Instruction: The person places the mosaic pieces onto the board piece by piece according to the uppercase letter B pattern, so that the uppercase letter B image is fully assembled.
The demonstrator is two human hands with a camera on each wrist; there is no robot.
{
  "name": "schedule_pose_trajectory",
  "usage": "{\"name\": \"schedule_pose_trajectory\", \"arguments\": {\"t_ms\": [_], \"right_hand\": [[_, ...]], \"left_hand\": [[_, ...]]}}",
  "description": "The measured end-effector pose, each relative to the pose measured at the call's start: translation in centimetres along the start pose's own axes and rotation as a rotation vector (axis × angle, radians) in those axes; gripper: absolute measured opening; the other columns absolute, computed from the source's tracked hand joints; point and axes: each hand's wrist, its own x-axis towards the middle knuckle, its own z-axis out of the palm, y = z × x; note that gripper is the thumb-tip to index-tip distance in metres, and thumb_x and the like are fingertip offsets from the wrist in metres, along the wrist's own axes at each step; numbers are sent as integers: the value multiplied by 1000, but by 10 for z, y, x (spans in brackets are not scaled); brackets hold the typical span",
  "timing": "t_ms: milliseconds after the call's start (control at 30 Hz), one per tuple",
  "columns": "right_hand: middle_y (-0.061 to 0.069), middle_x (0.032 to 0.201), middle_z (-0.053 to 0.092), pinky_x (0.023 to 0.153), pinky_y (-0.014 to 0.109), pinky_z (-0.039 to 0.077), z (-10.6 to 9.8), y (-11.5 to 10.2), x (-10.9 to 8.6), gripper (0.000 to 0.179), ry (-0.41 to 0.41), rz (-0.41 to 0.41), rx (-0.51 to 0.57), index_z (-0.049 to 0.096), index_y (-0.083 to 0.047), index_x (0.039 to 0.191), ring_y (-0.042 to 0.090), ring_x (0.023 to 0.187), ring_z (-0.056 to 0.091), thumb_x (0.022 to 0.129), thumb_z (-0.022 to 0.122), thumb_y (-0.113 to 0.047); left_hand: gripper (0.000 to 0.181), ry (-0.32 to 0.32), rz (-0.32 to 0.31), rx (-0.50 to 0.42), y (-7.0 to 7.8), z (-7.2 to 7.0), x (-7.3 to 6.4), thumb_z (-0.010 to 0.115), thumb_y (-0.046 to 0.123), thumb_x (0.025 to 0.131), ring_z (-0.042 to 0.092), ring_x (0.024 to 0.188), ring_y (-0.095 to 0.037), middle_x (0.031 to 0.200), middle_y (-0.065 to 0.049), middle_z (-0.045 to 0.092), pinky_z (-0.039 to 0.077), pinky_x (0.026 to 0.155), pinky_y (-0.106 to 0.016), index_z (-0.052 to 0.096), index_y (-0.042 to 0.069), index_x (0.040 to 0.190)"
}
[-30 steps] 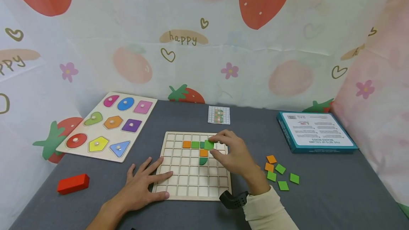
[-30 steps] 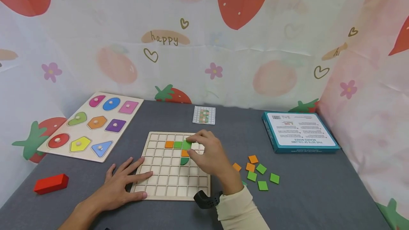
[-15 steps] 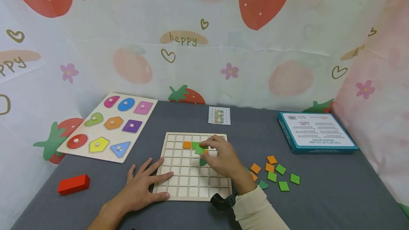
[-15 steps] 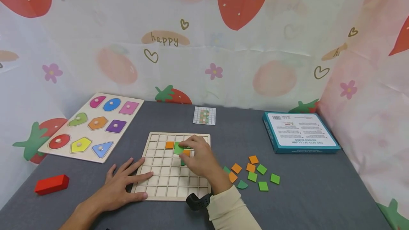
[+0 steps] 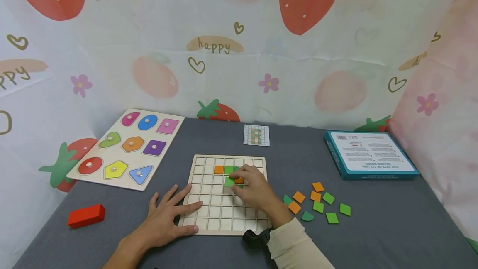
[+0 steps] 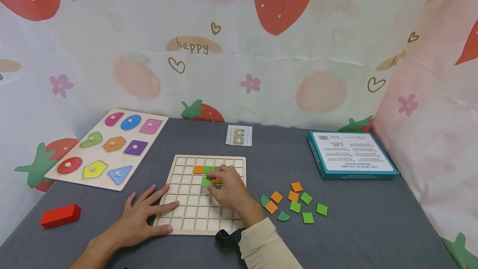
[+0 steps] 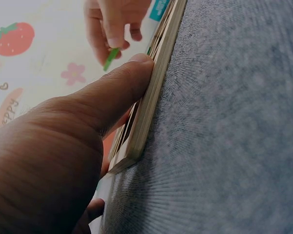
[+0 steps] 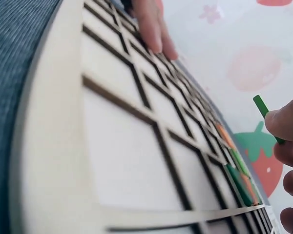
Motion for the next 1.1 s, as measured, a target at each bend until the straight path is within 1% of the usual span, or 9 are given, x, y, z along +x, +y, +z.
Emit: {"name": "schedule_pose_trajectory", "arguments": {"t_ms": [100, 200, 300, 433, 600, 700, 800, 1000, 1100], "right_hand": [[0, 106, 59, 81, 38, 46, 4, 2, 0, 25, -32, 18, -45, 71, -9, 112, 20, 99, 51, 87, 72, -12], [1, 104, 59, 81, 38, 45, 8, 5, 0, 25, -44, 25, -65, 72, -9, 111, 19, 98, 49, 87, 73, -13], [1, 101, 59, 79, 38, 44, 11, 7, 1, 23, -37, 10, -84, 73, -10, 109, 18, 94, 49, 86, 73, -12], [1, 101, 59, 79, 40, 42, 14, 8, 0, 22, -25, -6, -115, 74, -11, 107, 19, 91, 47, 85, 73, -11], [0, 103, 58, 81, 42, 40, 17, 9, -1, 23, -31, 3, -140, 74, -13, 109, 18, 92, 45, 86, 71, -13], [0, 103, 58, 80, 41, 40, 18, 10, -1, 23, -26, 1, -155, 74, -13, 109, 18, 92, 45, 86, 71, -15], [0, 103, 57, 78, 40, 40, 18, 9, -1, 23, -24, -6, -162, 74, -13, 108, 19, 91, 44, 86, 71, -15], [1, 102, 56, 78, 41, 39, 16, 8, -1, 25, -51, 15, -156, 73, -12, 111, 19, 90, 43, 87, 70, -14], [1, 103, 56, 78, 41, 39, 13, 6, 0, 27, -46, 19, -145, 72, -11, 113, 20, 92, 44, 87, 70, -14]], "left_hand": [[66, -5, -3, 1, 0, 0, 0, 61, 70, 79, 14, 140, -44, 156, -3, 28, -3, 97, -73, 59, 35, 134], [66, -6, -3, -1, 1, -1, 0, 61, 70, 79, 14, 140, -44, 156, -3, 28, -3, 97, -74, 59, 35, 135], [65, -2, 0, -6, 1, -1, 0, 61, 69, 79, 15, 140, -44, 156, -3, 28, -3, 97, -74, 59, 35, 134], [65, 3, 6, -8, 1, -1, 0, 62, 69, 79, 15, 140, -44, 156, -3, 29, -3, 97, -73, 60, 35, 134], [65, 6, 8, -4, 1, -1, 0, 62, 68, 79, 15, 140, -45, 155, -4, 29, -2, 96, -74, 60, 34, 134], [65, 7, 9, -6, 1, -1, -1, 62, 68, 79, 15, 140, -45, 155, -4, 29, -2, 96, -74, 60, 34, 134], [65, 9, 9, -7, 1, -1, -1, 62, 68, 79, 15, 140, -44, 155, -4, 29, -2, 97, -73, 60, 34, 134], [66, 1, 1, 5, 1, -1, 0, 61, 69, 79, 16, 139, -44, 155, -4, 29, -2, 96, -74, 60, 34, 134], [66, 0, 1, 11, 1, 0, 0, 61, 69, 79, 16, 139, -45, 155, -4, 29, -2, 96, -74, 60, 34, 134]]}}
